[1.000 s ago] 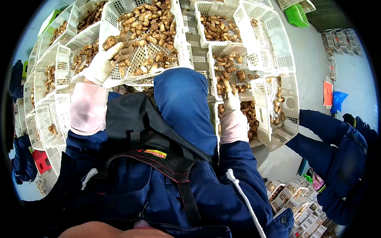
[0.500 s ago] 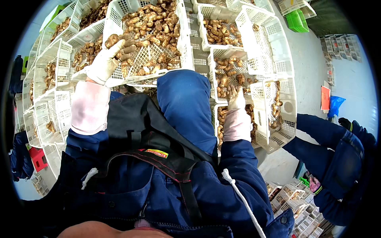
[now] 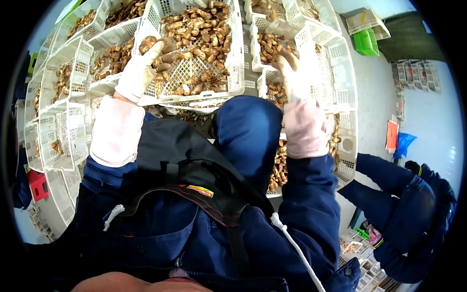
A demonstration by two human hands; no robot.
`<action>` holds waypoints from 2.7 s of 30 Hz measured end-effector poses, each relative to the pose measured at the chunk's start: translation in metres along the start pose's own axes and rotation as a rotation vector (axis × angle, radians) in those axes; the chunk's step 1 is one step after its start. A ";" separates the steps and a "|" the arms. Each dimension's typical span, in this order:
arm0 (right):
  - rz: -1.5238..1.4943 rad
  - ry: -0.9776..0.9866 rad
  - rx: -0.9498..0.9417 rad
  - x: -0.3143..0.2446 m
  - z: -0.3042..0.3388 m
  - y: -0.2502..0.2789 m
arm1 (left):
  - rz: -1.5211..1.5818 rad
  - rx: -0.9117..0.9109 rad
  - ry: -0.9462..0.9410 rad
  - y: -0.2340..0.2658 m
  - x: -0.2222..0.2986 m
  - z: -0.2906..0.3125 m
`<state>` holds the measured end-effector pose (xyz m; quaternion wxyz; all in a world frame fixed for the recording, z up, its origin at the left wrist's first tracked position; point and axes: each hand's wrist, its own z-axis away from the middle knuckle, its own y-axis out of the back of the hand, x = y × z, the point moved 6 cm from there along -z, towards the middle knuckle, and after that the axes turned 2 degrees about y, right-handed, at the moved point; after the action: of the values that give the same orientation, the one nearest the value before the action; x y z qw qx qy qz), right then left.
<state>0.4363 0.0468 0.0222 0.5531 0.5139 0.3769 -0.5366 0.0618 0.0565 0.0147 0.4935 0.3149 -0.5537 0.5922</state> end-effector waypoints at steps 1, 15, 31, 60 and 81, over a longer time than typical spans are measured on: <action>0.081 0.020 -0.130 -0.025 -0.004 -0.025 | -0.022 0.006 -0.031 -0.001 0.003 -0.002; 1.874 -0.082 -0.912 0.151 -0.069 -0.243 | 0.155 0.137 -0.142 0.033 0.035 0.006; -0.386 0.203 -0.504 -0.043 0.004 -0.202 | -0.143 -0.065 0.181 -0.012 0.022 0.021; 0.434 0.369 -0.222 -0.008 -0.014 -0.202 | 0.003 -0.048 -0.100 -0.005 0.004 -0.008; 0.115 0.361 -0.442 0.012 -0.016 -0.214 | 0.000 0.125 0.058 0.003 0.009 -0.003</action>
<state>0.2306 0.0816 -0.0278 0.6052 0.4886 0.5472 -0.3093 0.0569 0.0614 0.0218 0.4884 0.3279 -0.5011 0.6346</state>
